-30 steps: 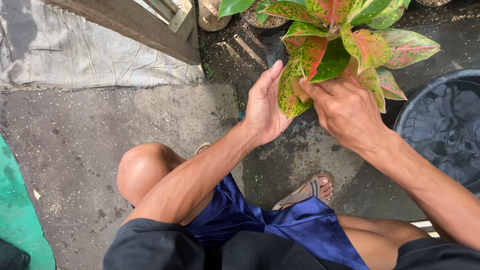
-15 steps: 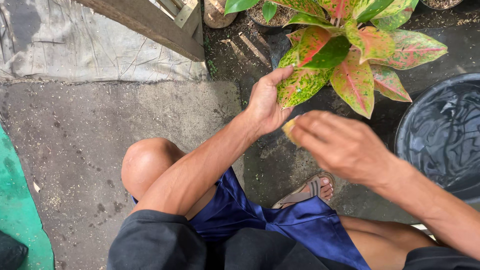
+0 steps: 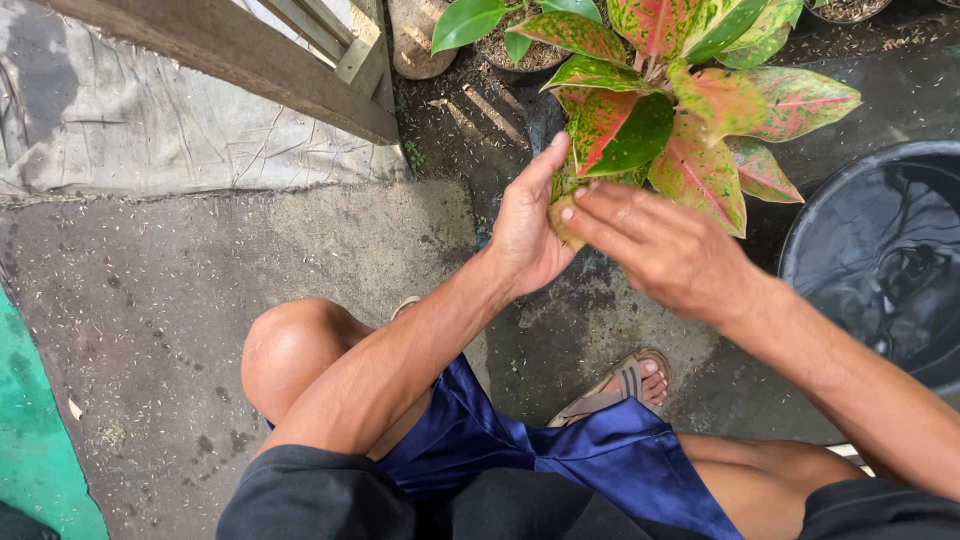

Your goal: The person squats beside a potted Aglaonema and uses a yellow sponge to wipe each leaf. They repeatedly dip the sponge into a nearby black bucket of water and wipe the leaves one by one, turning the plant as needed to reach different sides.

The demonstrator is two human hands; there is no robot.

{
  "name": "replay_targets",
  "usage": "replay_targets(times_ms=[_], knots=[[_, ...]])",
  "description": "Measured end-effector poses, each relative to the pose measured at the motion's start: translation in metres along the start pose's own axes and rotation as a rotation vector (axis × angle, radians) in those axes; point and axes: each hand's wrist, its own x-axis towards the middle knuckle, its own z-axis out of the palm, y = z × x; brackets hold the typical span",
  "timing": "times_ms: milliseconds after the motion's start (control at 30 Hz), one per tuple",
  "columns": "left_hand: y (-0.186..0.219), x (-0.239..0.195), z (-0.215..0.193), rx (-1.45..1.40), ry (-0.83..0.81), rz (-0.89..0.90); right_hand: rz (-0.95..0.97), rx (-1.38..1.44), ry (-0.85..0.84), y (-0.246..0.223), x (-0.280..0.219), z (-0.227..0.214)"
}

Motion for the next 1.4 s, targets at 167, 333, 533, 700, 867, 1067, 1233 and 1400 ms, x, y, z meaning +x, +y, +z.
replay_targets(times_ms=[167,333,533,700,867,1067,1233,1400], knots=[[-0.011,0.0,0.0,0.195,0.194,0.024,0.211,-0.225,-0.196,0.053,-0.003,0.017],[-0.019,-0.001,-0.005,0.315,0.227,0.09,0.29,-0.331,0.012,0.067,0.019,0.014],[-0.009,-0.003,0.001,0.174,0.205,0.066,0.186,-0.18,0.002,0.023,0.032,0.003],[0.0,-0.004,0.006,0.066,0.161,-0.006,0.366,-0.231,-0.18,0.012,0.027,0.005],[0.002,0.002,0.002,0.502,0.302,0.122,0.345,-0.046,-0.104,-0.016,0.014,-0.007],[-0.003,-0.01,0.01,1.412,0.288,0.533,0.482,-0.135,-0.172,-0.03,-0.01,-0.04],[0.0,-0.012,0.019,2.222,0.163,0.682,0.465,-0.109,-0.127,-0.038,-0.02,-0.066],[0.005,0.001,0.016,2.444,-0.303,0.714,0.493,-0.114,-0.123,-0.034,-0.037,-0.073]])
